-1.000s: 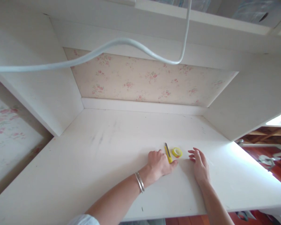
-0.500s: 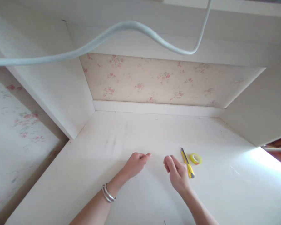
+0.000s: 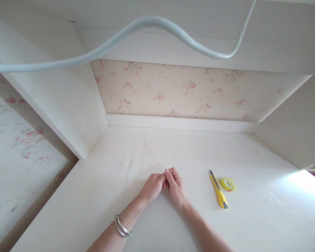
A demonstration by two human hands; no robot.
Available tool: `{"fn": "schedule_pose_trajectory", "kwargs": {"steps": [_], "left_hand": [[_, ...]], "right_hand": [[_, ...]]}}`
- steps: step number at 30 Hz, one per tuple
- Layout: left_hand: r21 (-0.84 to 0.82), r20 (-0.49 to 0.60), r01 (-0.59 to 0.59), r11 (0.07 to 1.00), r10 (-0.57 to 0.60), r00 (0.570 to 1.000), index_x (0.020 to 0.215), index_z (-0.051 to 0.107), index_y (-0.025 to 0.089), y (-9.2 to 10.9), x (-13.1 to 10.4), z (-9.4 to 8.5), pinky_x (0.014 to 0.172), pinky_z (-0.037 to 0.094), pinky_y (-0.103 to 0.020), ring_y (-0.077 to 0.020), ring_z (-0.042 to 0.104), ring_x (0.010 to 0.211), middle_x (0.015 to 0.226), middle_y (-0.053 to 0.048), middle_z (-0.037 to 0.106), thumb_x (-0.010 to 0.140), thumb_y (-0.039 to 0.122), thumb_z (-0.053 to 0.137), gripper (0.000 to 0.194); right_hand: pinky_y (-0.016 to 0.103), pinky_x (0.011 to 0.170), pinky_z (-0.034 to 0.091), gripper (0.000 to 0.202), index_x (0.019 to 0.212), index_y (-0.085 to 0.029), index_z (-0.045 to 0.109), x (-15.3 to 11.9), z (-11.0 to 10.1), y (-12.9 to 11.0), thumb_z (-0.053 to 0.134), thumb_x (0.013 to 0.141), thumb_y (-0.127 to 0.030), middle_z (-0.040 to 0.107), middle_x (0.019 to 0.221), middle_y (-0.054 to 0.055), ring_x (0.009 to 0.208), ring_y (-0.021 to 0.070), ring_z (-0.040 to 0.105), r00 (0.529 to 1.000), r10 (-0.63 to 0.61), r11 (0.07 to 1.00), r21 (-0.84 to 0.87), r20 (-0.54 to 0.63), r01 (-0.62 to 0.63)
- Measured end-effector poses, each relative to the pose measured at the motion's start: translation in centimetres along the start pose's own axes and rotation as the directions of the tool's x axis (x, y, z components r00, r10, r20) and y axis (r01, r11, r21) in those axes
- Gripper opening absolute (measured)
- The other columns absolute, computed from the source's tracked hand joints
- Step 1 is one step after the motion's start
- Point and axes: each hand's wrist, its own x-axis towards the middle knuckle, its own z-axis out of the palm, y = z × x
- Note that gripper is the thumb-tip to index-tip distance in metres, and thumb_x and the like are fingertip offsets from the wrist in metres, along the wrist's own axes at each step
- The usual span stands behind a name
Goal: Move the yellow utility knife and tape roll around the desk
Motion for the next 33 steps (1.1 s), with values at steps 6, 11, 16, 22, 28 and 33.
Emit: {"fn": "schedule_pose_trajectory", "kwargs": {"steps": [6,11,16,22,28,33], "left_hand": [[-0.065,-0.010,-0.001,0.998,0.000,1.000,0.052,0.036,0.018,0.0,-0.1,0.2,0.049,0.022,-0.025,-0.0095,0.031,0.049,0.047,0.005,0.035,0.084,0.043,0.038,0.041],[-0.059,-0.002,0.009,0.998,-0.009,1.000,0.052,0.037,0.018,-0.1,0.0,0.3,0.049,0.023,-0.025,-0.0095,0.032,0.049,0.049,0.005,0.036,0.083,0.043,0.037,0.040],[-0.072,0.006,0.038,0.997,-0.038,0.999,0.053,0.037,0.018,-0.7,0.2,0.5,0.047,0.021,-0.025,-0.0093,0.030,0.048,0.048,0.005,0.035,0.083,0.045,0.038,0.040],[-0.099,0.000,0.026,0.995,-0.026,1.000,0.053,0.039,0.018,-1.2,0.3,0.6,0.046,0.020,-0.025,-0.0090,0.031,0.047,0.048,0.004,0.037,0.083,0.044,0.039,0.040],[-0.116,0.016,0.023,0.993,-0.021,1.000,0.056,0.041,0.018,-1.4,0.3,0.4,0.046,0.023,-0.024,-0.0093,0.034,0.048,0.050,0.004,0.040,0.084,0.044,0.039,0.039],[-0.113,0.018,0.031,0.993,-0.029,0.999,0.055,0.040,0.018,-1.3,0.4,0.4,0.046,0.022,-0.024,-0.0090,0.033,0.047,0.050,0.004,0.039,0.084,0.045,0.038,0.040]], "right_hand": [[0.022,0.050,0.030,0.031,0.096,-0.023,0.048,-0.1,-0.4,-0.5,0.046,0.089,-0.053,0.051,0.056,-0.007,0.052,0.0113,0.042,0.997,0.042,0.998,0.051,0.069,-0.046],[0.023,0.056,0.036,0.035,0.097,-0.021,0.059,-0.2,-0.7,-0.6,0.044,0.091,-0.051,0.055,0.061,-0.004,0.060,0.0126,0.050,0.994,0.025,0.997,-0.077,0.108,-0.016],[0.024,0.057,0.038,0.038,0.097,-0.019,0.061,-0.3,-0.8,-0.5,0.039,0.093,-0.050,0.055,0.062,-0.003,0.060,0.0125,0.051,0.993,-0.001,0.993,-0.114,0.122,0.015],[0.023,0.057,0.038,0.038,0.097,-0.020,0.060,-0.2,-0.8,-0.4,0.038,0.094,-0.050,0.055,0.062,-0.003,0.060,0.0122,0.051,0.992,-0.003,0.991,-0.134,0.130,0.021],[0.023,0.056,0.038,0.038,0.096,-0.020,0.060,-0.3,-0.7,-0.6,0.037,0.094,-0.050,0.055,0.061,-0.003,0.059,0.0119,0.051,0.991,0.003,0.992,-0.129,0.132,0.014],[0.023,0.055,0.037,0.038,0.096,-0.020,0.060,-0.3,-0.7,-0.9,0.037,0.094,-0.050,0.054,0.060,-0.003,0.058,0.0119,0.050,0.992,0.003,0.990,-0.143,0.129,0.015]]}}
